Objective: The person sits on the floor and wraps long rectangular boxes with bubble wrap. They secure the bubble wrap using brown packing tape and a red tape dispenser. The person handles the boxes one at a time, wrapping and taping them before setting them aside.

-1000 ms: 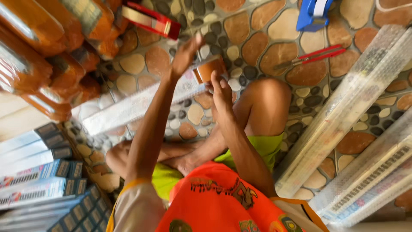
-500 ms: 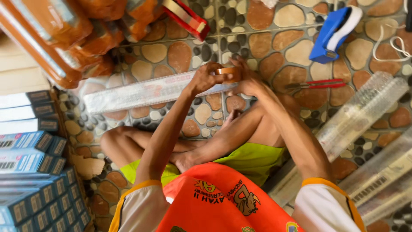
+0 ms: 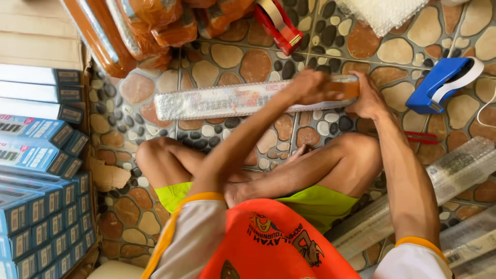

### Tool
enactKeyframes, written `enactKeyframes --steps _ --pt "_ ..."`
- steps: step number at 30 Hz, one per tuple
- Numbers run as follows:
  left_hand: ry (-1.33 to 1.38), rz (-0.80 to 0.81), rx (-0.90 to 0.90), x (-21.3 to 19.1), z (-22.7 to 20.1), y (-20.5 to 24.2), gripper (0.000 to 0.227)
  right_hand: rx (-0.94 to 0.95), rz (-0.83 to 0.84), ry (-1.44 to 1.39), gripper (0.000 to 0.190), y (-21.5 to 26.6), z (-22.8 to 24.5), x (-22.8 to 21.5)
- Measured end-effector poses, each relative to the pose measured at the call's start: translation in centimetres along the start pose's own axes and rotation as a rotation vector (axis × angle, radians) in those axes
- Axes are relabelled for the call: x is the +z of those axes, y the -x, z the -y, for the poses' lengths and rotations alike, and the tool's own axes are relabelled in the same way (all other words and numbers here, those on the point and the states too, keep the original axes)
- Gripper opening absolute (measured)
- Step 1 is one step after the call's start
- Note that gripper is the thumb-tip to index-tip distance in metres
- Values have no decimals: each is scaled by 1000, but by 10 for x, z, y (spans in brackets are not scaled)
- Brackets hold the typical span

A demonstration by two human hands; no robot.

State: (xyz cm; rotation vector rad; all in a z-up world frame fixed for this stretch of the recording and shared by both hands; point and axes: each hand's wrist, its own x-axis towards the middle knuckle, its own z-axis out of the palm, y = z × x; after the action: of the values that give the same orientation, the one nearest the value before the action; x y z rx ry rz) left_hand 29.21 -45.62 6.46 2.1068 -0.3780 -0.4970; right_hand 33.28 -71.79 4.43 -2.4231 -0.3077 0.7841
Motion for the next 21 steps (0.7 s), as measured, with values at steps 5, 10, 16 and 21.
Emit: enactKeyframes --steps 5,10,16,21 --pt "-412 -210 178 -126 99 193 48 21 -5 18 123 -5 -7 9" --pt "-924 -321 -154 -228 167 401 56 25 -5 97 124 -1 0 7" --pt "-878 -270 -465 -237 213 432 69 109 11 144 127 -5 23 7" --pt "-770 -177 -575 -224 243 419 69 108 1 162 129 -1 23 10"
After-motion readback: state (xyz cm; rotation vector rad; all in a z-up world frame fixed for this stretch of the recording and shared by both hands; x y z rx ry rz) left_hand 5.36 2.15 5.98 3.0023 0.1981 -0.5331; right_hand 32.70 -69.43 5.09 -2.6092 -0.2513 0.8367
